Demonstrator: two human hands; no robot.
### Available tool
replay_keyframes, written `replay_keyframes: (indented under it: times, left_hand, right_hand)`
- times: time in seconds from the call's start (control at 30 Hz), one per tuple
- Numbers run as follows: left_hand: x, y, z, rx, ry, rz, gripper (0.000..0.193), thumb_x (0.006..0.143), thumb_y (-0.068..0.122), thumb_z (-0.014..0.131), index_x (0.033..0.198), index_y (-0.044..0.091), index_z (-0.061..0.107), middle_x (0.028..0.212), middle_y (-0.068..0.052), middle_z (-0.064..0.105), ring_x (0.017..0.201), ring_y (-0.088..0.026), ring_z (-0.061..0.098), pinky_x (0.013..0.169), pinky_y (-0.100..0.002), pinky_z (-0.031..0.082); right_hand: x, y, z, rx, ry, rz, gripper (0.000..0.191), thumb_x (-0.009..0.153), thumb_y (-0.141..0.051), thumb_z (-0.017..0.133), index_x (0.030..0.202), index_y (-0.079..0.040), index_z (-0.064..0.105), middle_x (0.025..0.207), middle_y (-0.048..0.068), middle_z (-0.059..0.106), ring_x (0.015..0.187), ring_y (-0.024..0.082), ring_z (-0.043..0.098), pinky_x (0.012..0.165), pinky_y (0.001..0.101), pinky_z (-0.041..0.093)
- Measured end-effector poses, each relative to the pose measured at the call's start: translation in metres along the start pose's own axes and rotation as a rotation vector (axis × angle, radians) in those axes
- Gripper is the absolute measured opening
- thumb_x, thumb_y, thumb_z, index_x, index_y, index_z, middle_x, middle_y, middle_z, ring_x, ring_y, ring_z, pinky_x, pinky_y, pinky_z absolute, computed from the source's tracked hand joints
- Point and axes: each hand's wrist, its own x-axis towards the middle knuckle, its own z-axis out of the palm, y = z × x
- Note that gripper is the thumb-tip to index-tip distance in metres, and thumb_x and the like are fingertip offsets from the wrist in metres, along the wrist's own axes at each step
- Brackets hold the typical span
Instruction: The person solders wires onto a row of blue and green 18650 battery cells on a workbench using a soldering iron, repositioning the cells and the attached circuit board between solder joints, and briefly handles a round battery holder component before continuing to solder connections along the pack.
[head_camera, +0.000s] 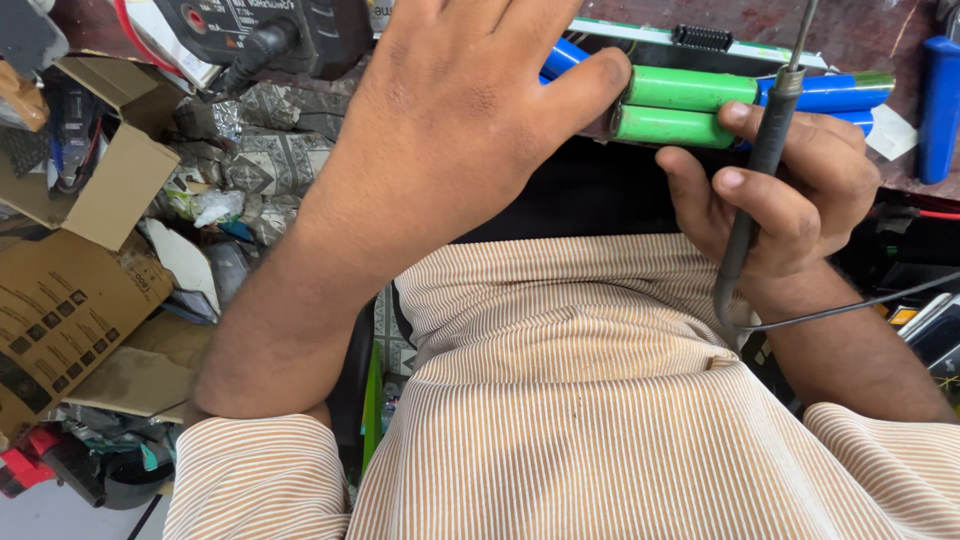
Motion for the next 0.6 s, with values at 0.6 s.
replay_keyframes:
  times: [0.6]
  left_hand:
    - [0.009,-0.008,-0.006,-0.142,0.100,0.059,0.016,0.097,0.002,0.066,0.112,0.006,0.062,0.094,-0.002,0.057,0.094,-0.019,0.060,0.084,-0.036,0.049]
  right_hand:
    - [0.008,-0.007,-0.004,0.156,-0.003,0.042,0.057,0.094,-0.005,0.094,0.116,-0.016,0.043,0.117,0.011,0.056,0.097,0.025,0.069,0.078,0.0364,0.060]
